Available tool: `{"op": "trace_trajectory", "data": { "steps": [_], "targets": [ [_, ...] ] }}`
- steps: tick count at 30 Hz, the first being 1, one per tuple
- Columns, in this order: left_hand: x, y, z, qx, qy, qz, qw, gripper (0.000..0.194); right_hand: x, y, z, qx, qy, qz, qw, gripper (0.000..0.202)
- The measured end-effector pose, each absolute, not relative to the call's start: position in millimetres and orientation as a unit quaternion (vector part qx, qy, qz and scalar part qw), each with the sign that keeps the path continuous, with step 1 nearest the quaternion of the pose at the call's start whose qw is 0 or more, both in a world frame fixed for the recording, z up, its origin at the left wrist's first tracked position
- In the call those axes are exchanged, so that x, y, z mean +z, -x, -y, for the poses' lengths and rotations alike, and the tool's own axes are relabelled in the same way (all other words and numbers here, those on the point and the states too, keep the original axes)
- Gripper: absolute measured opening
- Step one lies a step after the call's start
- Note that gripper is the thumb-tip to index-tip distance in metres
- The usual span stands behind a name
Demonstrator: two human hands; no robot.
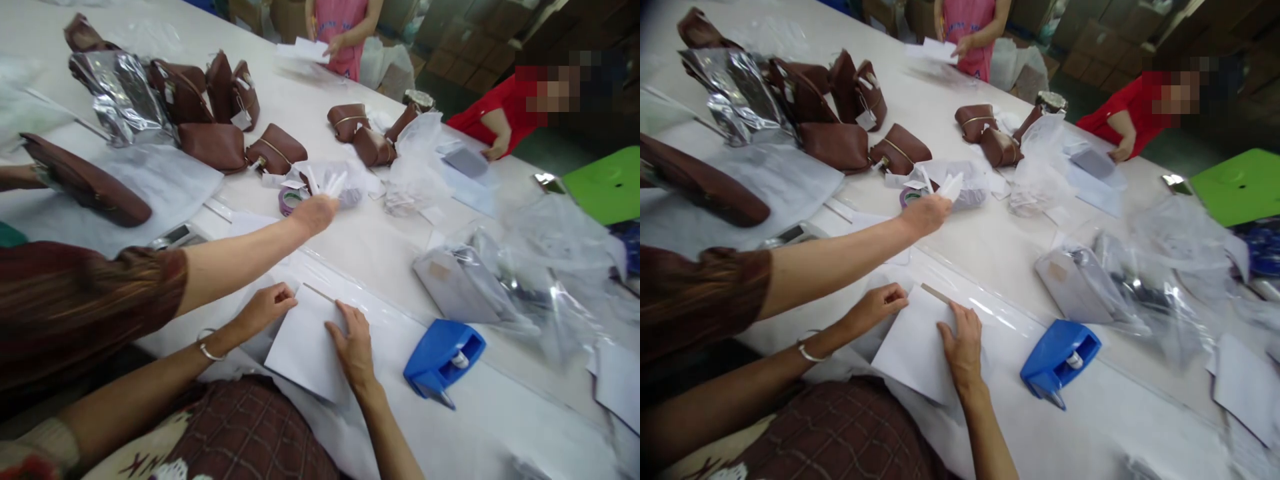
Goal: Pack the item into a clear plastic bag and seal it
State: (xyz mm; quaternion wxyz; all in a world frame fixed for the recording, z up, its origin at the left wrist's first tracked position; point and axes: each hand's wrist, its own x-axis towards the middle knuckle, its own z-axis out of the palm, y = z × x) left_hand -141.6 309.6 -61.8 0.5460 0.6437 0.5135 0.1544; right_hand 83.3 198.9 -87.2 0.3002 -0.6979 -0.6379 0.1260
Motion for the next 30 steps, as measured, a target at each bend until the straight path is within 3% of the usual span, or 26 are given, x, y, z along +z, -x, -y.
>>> {"op": "trace_trajectory", "data": {
  "steps": [4, 8, 17, 23, 30],
  "targets": [
    [-52.1, 136.5, -307.3, 0.173, -0.638, -0.488, 0.57, 0.021, -62.2, -87.4, -202.1, 0.101, 0.697, 0.634, 0.319, 0.028],
    [-51.9, 142.1, -298.0, 0.211, -0.643, -0.465, 0.57, 0.022, -38.6, -95.6, -197.9, 0.177, 0.699, 0.602, 0.343, 0.015],
    [-48.2, 140.7, -296.0, 0.128, -0.65, -0.445, 0.602, 0.034, -25.6, -96.4, -209.3, 0.388, 0.717, 0.479, 0.325, 0.025],
    [-59.1, 132.9, -296.4, 0.118, -0.661, -0.508, 0.54, 0.032, -29.0, -120.8, -183.2, 0.119, 0.777, 0.505, 0.356, 0.028],
    [-71.7, 127.3, -293.7, 0.123, -0.686, -0.504, 0.51, 0.046, -36.7, -97.5, -117.3, -0.044, 0.719, 0.594, 0.358, 0.014]
  ]
}}
